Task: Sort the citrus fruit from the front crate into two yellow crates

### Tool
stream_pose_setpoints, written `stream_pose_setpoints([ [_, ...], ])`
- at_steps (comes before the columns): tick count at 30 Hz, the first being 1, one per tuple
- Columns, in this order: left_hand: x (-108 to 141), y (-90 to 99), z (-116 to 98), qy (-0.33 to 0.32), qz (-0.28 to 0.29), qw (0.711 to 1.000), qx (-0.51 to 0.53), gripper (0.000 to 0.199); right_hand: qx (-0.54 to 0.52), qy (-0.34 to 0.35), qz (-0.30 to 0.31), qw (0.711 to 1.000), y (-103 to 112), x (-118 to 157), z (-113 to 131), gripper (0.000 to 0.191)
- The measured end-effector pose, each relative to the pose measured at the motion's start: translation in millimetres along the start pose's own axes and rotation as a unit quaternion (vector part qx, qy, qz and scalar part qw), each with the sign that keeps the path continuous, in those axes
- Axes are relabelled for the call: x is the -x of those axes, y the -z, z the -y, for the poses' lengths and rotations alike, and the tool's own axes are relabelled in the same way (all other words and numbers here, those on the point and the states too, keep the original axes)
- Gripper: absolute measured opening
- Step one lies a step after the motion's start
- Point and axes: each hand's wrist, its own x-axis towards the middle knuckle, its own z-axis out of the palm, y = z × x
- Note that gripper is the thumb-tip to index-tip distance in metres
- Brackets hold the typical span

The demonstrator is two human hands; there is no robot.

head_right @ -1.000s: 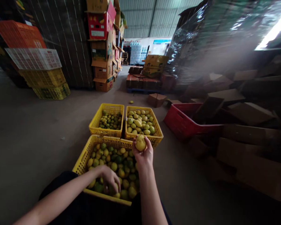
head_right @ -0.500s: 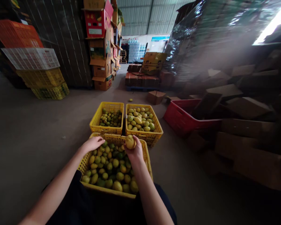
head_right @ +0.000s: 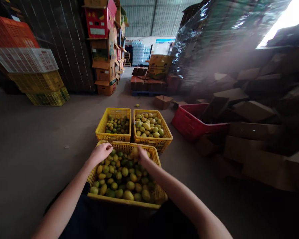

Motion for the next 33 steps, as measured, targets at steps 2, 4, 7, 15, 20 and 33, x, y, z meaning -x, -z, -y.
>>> stream_pose_setpoints([
  [2,-1,2.8,1,-0.002,0.002,1.000,-0.015,0.029,0.047,-0.002,-0.072,0.996,-14,-43,43,0.016],
  [4,-2,6.1,6,0.008,0.008,0.999,-0.047,0.032,0.086,-0.002,-0.115,0.990,-19,-66,71,0.017],
  [7,-3,8.9,16,0.027,0.028,0.993,-0.107,0.034,0.149,-0.034,-0.127,0.980,-9,-53,72,0.011],
  [15,2,3.7,17,0.017,0.110,0.982,-0.155,0.039,0.286,-0.123,0.023,0.950,0,39,16,0.010],
  [20,11,3.6,17,0.037,0.197,0.950,-0.238,0.043,0.357,-0.027,0.070,0.931,-13,47,23,0.002],
  [33,24,-116.0,91,0.098,0.325,0.928,-0.150,0.018,0.177,-0.014,0.059,0.982,11,69,49,0.012],
])
